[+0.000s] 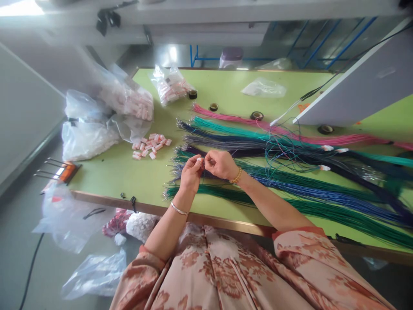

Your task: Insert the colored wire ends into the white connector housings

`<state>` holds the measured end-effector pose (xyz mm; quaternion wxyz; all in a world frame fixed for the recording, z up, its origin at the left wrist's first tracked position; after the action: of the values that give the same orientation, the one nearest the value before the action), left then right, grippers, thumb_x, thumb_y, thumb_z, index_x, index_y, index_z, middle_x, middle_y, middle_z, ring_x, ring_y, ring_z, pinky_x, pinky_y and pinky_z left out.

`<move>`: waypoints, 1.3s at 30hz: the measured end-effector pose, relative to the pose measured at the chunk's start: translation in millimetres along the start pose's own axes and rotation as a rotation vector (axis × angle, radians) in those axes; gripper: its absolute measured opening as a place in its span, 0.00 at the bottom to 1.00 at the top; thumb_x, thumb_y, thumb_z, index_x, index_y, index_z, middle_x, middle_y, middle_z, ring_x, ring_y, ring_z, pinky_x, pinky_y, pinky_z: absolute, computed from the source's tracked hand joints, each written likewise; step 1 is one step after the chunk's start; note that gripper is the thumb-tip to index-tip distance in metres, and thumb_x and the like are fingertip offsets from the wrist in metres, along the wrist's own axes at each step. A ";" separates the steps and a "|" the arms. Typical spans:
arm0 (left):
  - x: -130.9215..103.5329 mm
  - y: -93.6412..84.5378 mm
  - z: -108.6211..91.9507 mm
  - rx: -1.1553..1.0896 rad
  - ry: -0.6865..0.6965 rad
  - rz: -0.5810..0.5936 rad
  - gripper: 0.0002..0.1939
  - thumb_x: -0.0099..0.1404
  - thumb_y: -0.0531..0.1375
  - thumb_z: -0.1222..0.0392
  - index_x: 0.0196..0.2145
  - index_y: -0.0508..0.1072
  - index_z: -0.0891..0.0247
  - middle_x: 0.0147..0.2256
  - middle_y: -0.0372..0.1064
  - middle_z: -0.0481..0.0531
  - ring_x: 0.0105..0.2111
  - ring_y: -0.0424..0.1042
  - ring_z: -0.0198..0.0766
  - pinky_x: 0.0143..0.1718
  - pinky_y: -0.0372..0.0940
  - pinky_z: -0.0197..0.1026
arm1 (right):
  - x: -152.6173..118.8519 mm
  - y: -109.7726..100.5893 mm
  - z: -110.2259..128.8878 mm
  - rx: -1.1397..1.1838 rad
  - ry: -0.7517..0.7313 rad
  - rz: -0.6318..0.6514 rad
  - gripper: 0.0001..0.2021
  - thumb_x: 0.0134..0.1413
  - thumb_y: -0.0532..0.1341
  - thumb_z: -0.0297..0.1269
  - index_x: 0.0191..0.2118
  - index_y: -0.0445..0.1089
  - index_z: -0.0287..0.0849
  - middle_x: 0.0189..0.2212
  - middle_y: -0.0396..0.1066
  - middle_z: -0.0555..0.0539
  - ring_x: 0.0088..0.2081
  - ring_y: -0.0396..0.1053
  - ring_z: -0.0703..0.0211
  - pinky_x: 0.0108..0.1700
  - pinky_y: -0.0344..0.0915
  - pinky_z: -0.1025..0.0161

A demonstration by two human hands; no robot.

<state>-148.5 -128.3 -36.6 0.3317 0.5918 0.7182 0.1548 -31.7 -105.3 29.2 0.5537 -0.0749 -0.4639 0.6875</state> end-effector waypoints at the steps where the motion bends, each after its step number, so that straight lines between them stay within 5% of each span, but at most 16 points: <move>1: 0.2 -0.9 0.6 0.010 0.007 -0.013 0.15 0.48 0.72 0.62 0.34 0.75 0.63 0.28 0.70 0.44 0.27 0.67 0.26 0.35 0.62 0.34 | -0.7 2.6 -0.2 -0.009 -0.014 0.000 0.04 0.50 0.57 0.33 0.26 0.65 0.42 0.23 0.68 0.48 0.24 0.60 0.64 0.30 0.55 0.66; 15: 2.2 -4.8 -1.1 0.053 0.012 -0.077 0.14 0.47 0.71 0.64 0.33 0.76 0.65 0.26 0.70 0.46 0.26 0.66 0.27 0.32 0.59 0.35 | -2.1 10.2 -6.1 0.180 -0.006 0.057 0.07 0.56 0.56 0.33 0.28 0.66 0.41 0.25 0.70 0.48 0.25 0.62 0.64 0.31 0.58 0.66; 25: -0.4 -5.8 1.7 0.171 0.042 -0.110 0.14 0.45 0.72 0.61 0.31 0.76 0.65 0.27 0.71 0.46 0.26 0.66 0.28 0.32 0.60 0.35 | -8.7 21.5 -4.5 -0.059 0.015 0.069 0.08 0.58 0.53 0.34 0.27 0.62 0.42 0.25 0.70 0.45 0.25 0.62 0.61 0.30 0.53 0.64; 33: -0.5 -4.1 -1.9 0.153 0.015 -0.085 0.15 0.45 0.72 0.61 0.32 0.76 0.65 0.27 0.71 0.47 0.27 0.67 0.28 0.33 0.60 0.36 | -3.9 13.6 -7.6 0.096 -0.015 0.163 0.07 0.57 0.54 0.31 0.30 0.66 0.41 0.26 0.72 0.47 0.26 0.63 0.63 0.32 0.57 0.66; 39: -0.4 -6.5 -0.7 0.155 0.016 -0.094 0.15 0.45 0.72 0.61 0.32 0.76 0.65 0.27 0.72 0.47 0.27 0.67 0.28 0.33 0.60 0.35 | -7.1 19.4 -7.9 -0.008 -0.006 0.179 0.06 0.55 0.55 0.29 0.29 0.66 0.41 0.27 0.72 0.45 0.26 0.64 0.61 0.31 0.56 0.65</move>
<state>-153.8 -130.2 -40.0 0.2861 0.5802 0.7575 0.0879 -37.5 -105.9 7.9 0.4884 -0.1162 -0.4599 0.7325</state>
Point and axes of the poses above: each hand's wrist, its own x-axis towards the middle knuckle, its own y-axis out of the palm, z = x × y, the point moved 7 cm from there along x, towards the middle knuckle
